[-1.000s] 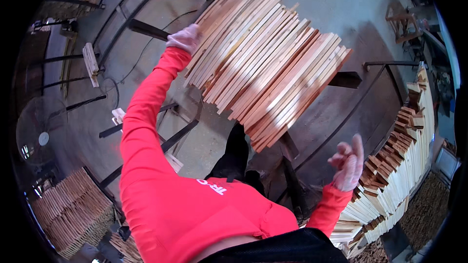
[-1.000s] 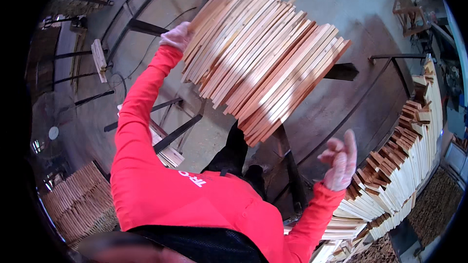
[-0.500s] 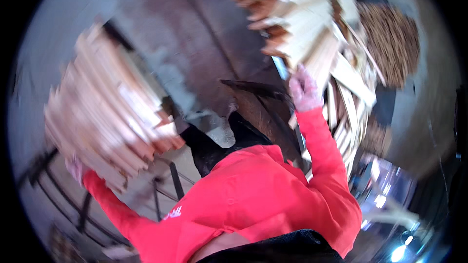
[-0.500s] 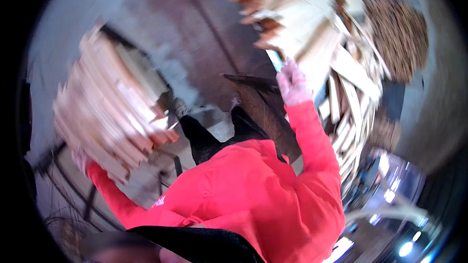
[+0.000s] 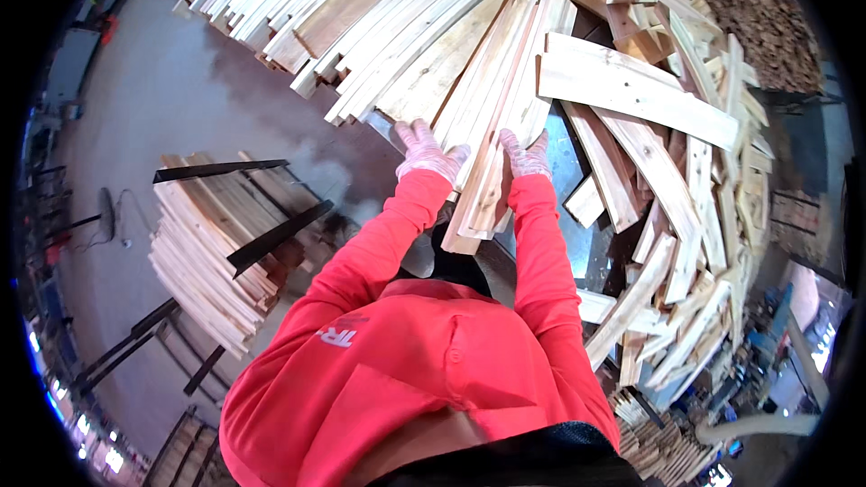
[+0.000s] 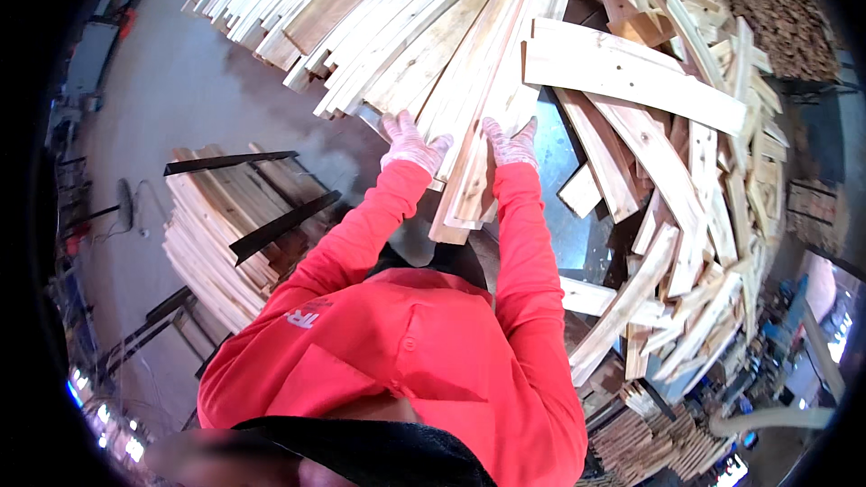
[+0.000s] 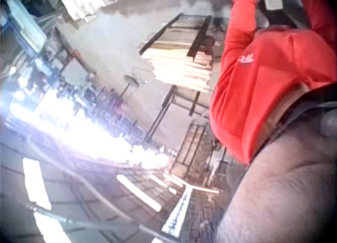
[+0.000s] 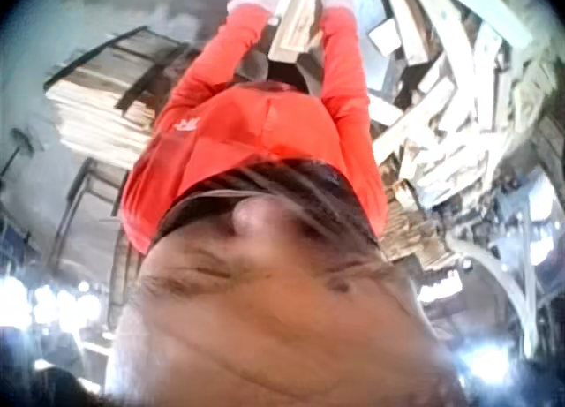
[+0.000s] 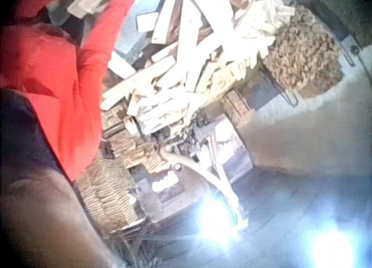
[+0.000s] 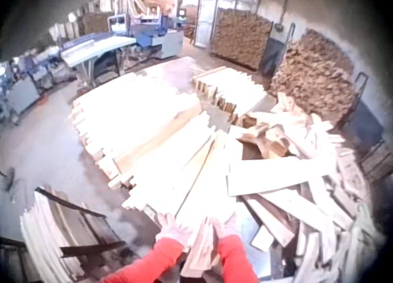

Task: The person repeatedly picks up individual wooden planks from a large pile on a metal table, briefly turns them over, and places them into a neat stack on the left side of the table. The process continues throughout the clip with consistent hand movements and no tools used.

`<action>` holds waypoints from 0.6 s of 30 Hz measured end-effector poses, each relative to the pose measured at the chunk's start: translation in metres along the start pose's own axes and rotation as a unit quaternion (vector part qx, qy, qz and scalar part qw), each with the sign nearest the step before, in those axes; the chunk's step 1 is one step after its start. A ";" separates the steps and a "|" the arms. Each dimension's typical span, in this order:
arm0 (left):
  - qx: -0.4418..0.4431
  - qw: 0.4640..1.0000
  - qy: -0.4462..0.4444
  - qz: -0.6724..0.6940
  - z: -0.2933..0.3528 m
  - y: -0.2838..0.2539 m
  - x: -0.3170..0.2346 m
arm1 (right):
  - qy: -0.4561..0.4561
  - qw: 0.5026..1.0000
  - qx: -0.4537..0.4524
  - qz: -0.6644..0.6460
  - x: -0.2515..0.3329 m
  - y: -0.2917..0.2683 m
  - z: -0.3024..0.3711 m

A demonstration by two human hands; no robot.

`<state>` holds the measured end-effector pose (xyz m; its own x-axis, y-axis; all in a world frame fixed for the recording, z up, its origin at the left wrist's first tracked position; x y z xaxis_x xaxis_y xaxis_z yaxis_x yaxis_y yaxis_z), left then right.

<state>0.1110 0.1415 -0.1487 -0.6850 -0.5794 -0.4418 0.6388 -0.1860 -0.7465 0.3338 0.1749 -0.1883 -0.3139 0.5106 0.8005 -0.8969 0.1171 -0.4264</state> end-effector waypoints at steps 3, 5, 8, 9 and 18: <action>0.120 0.991 -0.037 0.047 0.004 0.007 -0.014 | 0.001 0.937 0.081 -0.340 -0.022 0.010 -0.008; 0.178 0.982 0.059 -0.011 0.014 0.018 -0.034 | -0.021 0.948 0.108 -0.298 -0.042 0.001 -0.022; 0.193 0.955 0.157 -0.161 0.047 0.020 -0.094 | 0.150 0.810 0.218 -0.524 -0.051 -0.001 -0.015; 0.189 0.936 0.192 -0.227 0.044 0.033 -0.104 | 0.125 0.847 0.181 -0.484 -0.037 -0.017 -0.012; 0.044 0.995 0.088 -0.023 0.006 0.035 -0.131 | -0.097 0.932 0.179 -0.299 -0.018 -0.013 -0.013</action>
<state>0.2249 0.2062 -0.1139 -0.7603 -0.4216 -0.4942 0.6281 -0.2830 -0.7249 0.3553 0.1747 -0.2028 0.2566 0.2768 0.9260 -0.9651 0.0216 0.2610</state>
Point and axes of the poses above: each hand's wrist, its own z-axis away from the middle knuckle, its own y-axis out of the palm, x = y × z, the point moved 6 cm from there along -z, towards the middle knuckle
